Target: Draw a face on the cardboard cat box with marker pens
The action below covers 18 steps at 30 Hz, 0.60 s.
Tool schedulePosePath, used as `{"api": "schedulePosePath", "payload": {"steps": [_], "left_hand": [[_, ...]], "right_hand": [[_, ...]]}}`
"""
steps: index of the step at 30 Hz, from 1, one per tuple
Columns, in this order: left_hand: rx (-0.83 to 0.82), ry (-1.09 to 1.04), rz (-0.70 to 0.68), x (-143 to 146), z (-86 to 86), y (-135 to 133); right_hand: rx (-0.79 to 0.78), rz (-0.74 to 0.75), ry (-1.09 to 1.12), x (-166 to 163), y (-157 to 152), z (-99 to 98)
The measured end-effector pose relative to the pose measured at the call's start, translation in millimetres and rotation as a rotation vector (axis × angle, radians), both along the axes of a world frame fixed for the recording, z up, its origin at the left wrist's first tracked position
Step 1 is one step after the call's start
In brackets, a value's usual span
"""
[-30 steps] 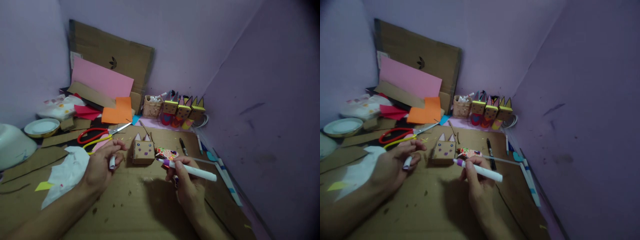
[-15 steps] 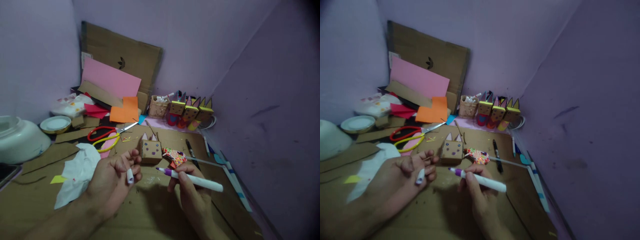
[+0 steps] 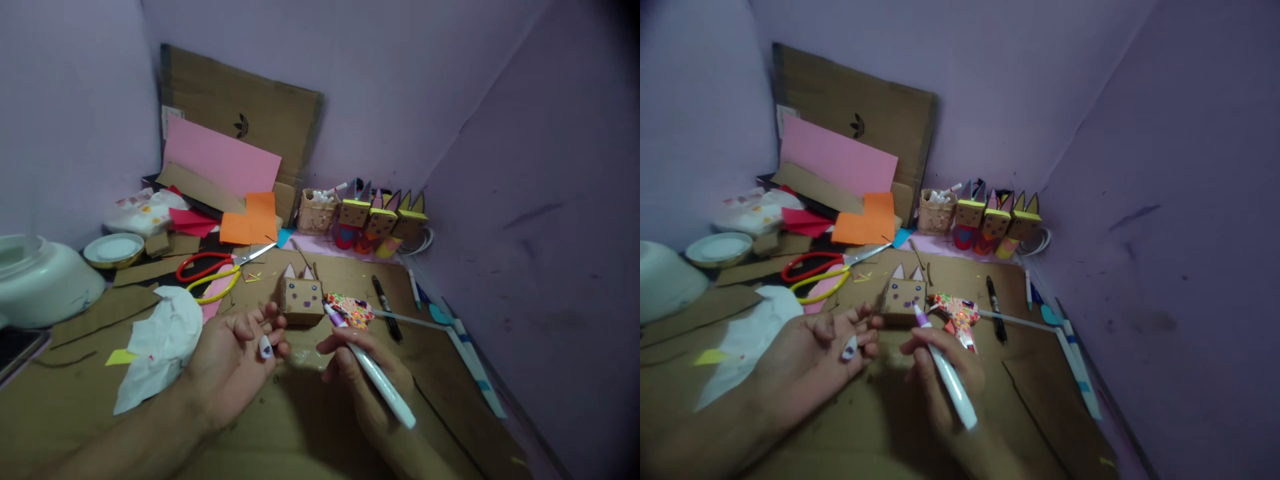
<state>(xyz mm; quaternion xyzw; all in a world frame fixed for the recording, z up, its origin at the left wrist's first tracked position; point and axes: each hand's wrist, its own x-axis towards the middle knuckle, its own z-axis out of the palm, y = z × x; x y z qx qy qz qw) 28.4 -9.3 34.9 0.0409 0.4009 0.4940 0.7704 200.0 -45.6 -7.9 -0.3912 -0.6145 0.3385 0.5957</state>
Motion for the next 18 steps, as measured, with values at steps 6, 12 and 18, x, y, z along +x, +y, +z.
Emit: {"api": "schedulePosePath", "payload": {"steps": [6, 12, 18], "left_hand": [[0.140, 0.026, -0.157, 2.0, 2.4, -14.5], [0.096, -0.002, -0.202, 8.3, -13.9, -16.9], [0.049, -0.081, -0.216, 18.9, -20.4, -20.7]], "right_hand": [[-0.019, -0.032, 0.006, 2.9, 2.1, -3.2], [0.167, 0.016, -0.216, 2.2, -0.8, 2.4], [0.251, 0.132, -0.316, -3.9, 2.0, -8.3]]}}
